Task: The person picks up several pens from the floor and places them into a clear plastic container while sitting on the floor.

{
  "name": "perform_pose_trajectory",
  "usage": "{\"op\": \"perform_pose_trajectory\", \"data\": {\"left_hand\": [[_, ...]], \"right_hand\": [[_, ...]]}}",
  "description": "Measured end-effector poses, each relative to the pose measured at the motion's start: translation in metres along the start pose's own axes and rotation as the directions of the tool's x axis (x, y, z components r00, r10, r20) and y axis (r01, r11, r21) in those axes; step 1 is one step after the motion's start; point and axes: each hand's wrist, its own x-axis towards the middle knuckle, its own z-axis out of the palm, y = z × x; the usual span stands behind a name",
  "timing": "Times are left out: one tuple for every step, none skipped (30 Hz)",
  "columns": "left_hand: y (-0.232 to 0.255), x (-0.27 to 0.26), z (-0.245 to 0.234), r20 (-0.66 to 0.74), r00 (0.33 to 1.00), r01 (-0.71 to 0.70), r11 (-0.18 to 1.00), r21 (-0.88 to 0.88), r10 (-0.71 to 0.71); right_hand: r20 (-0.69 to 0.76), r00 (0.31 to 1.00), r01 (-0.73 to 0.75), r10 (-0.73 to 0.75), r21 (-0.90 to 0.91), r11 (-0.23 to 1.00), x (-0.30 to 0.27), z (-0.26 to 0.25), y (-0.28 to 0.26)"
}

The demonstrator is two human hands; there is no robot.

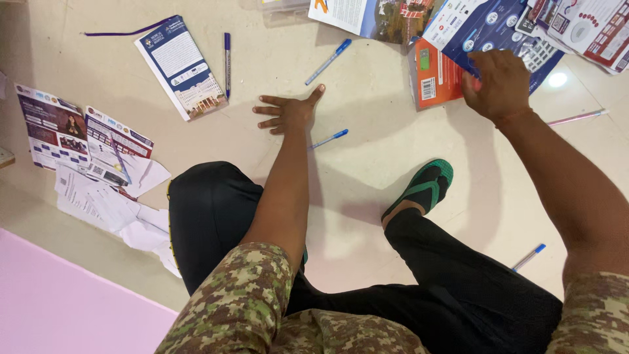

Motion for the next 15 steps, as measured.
{"op": "perform_pose_trajectory", "data": {"left_hand": [[0.001, -0.001, 0.001, 0.012, 1.0, -0.008, 1.0, 0.007, 0.008], [0.001, 0.001, -0.001, 0.022, 1.0, -0.008, 1.0, 0.0, 0.008], [0.0, 0.002, -0.001, 0.031, 0.999, -0.007, 1.0, -0.007, 0.008], [0.001, 0.002, 0.001, 0.043, 0.999, -0.016, 1.0, 0.001, 0.016], [0.001, 0.003, 0.001, 0.038, 0.999, -0.007, 1.0, -0.001, 0.007], [0.001, 0.004, 0.001, 0.033, 0.999, 0.001, 1.0, -0.003, -0.001], [0.001, 0.005, 0.0, 0.037, 0.999, -0.002, 1.0, 0.0, 0.002], [0.0, 0.005, 0.0, 0.046, 0.999, -0.003, 1.0, 0.012, 0.002], [0.001, 0.006, 0.001, 0.056, 0.998, -0.009, 1.0, 0.024, 0.008], [0.001, 0.007, 0.001, 0.062, 0.998, -0.019, 0.999, 0.027, 0.017], [0.0, 0.006, 0.001, 0.038, 0.999, -0.01, 1.0, 0.011, 0.009], [0.0, 0.006, 0.002, 0.014, 1.0, -0.001, 1.0, -0.005, 0.001], [-0.001, 0.007, 0.002, 0.023, 1.0, -0.006, 1.0, 0.003, 0.006], [-0.002, 0.008, 0.002, 0.021, 1.0, -0.016, 1.0, 0.005, 0.016], [-0.001, 0.008, 0.002, 0.015, 1.0, -0.026, 1.0, 0.003, 0.026]], "right_hand": [[0.057, 0.998, 0.03, -0.027, -0.042, 0.999, 0.015, -0.003, -0.009], [0.088, 0.995, 0.028, -0.036, 0.093, 0.995, 0.032, -0.004, -0.017], [0.115, 0.992, 0.019, -0.046, 0.227, 0.974, 0.047, -0.004, -0.025], [0.184, 0.983, -0.031, -0.023, 0.285, 0.958, 0.059, -0.005, -0.032], [0.25, 0.968, -0.081, -0.008, 0.344, 0.935, 0.071, -0.005, -0.041], [0.255, 0.967, -0.091, 0.002, 0.339, 0.936, 0.078, -0.006, -0.047], [0.393, 0.918, -0.22, 0.052, 0.395, 0.892, 0.088, -0.008, -0.051], [0.525, 0.847, -0.35, 0.086, 0.428, 0.833, 0.094, -0.008, -0.054], [0.524, 0.846, -0.357, 0.097, 0.422, 0.834, 0.097, -0.007, -0.055], [0.474, 0.88, -0.25, 0.041, 0.389, 0.887, 0.1, -0.003, -0.055], [0.432, 0.902, -0.15, -0.015, 0.346, 0.926, 0.097, 0.001, -0.053], [0.436, 0.9, -0.166, 0.002, 0.339, 0.926, 0.094, 0.007, -0.05], [0.344, 0.938, -0.027, -0.04, 0.189, 0.982, 0.09, 0.014, -0.048], [0.26, 0.96, 0.1, -0.102, 0.018, 0.995, 0.084, 0.02, -0.044], [0.262, 0.96, 0.093, -0.094, 0.014, 0.996, 0.08, 0.024, -0.038]]}}
